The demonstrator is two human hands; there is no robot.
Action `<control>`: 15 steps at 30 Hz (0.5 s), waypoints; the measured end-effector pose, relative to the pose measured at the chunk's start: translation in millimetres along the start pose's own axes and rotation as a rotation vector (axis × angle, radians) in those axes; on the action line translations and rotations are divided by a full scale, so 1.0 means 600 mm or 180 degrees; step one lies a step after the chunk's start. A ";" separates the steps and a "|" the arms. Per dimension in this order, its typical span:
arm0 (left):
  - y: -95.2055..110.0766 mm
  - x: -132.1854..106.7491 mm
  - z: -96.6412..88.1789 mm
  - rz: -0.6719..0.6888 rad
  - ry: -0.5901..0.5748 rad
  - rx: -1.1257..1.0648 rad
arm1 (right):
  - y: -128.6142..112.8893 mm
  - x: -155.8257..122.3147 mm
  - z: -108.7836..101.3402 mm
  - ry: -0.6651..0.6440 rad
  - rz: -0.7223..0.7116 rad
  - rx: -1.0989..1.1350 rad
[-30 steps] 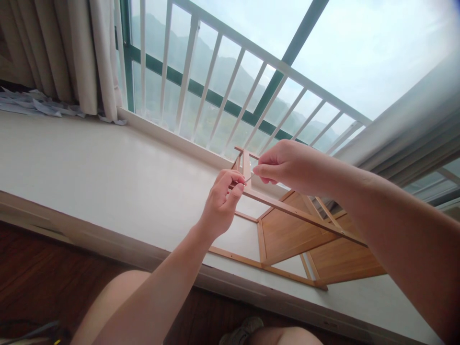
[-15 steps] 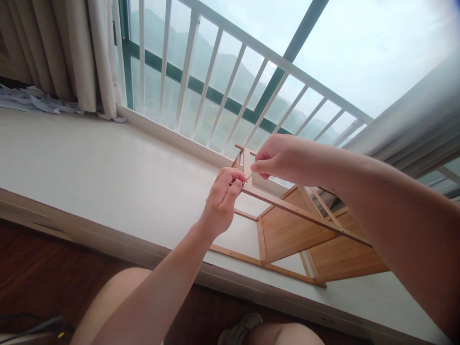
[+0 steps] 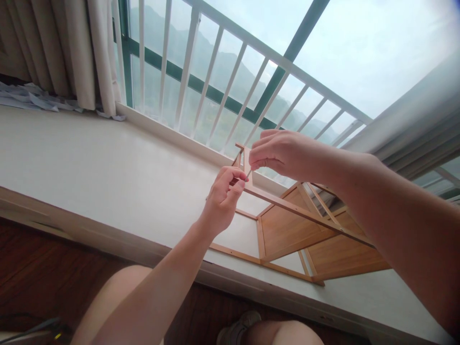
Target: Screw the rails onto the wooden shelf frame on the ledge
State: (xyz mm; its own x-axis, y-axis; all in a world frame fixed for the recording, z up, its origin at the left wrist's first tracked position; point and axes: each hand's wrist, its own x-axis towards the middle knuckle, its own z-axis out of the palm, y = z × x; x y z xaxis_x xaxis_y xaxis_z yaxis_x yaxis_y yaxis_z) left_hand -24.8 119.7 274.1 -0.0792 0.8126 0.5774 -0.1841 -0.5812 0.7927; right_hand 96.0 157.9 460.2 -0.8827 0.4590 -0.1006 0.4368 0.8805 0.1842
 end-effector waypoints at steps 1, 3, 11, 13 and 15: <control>-0.001 0.001 0.001 0.0027 0.0008 0.0014 | 0.004 -0.001 0.002 0.0057 -0.0133 0.0007; -0.001 0.002 0.002 0.0119 0.0028 0.0069 | 0.009 -0.003 0.004 0.0124 -0.0263 0.0070; 0.004 0.004 -0.002 0.0237 -0.0030 0.0265 | 0.001 -0.013 -0.005 0.0062 -0.0066 0.0023; 0.005 0.004 -0.003 0.0247 -0.0059 0.0291 | 0.001 -0.014 -0.006 0.0073 -0.0016 -0.0015; 0.005 0.004 -0.004 0.0267 -0.0098 0.0306 | 0.002 -0.014 -0.004 0.0083 -0.0013 -0.0018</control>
State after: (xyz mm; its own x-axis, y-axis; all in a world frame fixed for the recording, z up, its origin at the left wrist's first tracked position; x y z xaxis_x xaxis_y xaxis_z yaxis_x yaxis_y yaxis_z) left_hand -27.7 119.8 277.5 -0.0600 0.7601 0.6470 -0.0830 -0.6498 0.7556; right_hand 103.8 154.9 464.0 -0.8888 0.4520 -0.0759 0.4322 0.8817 0.1893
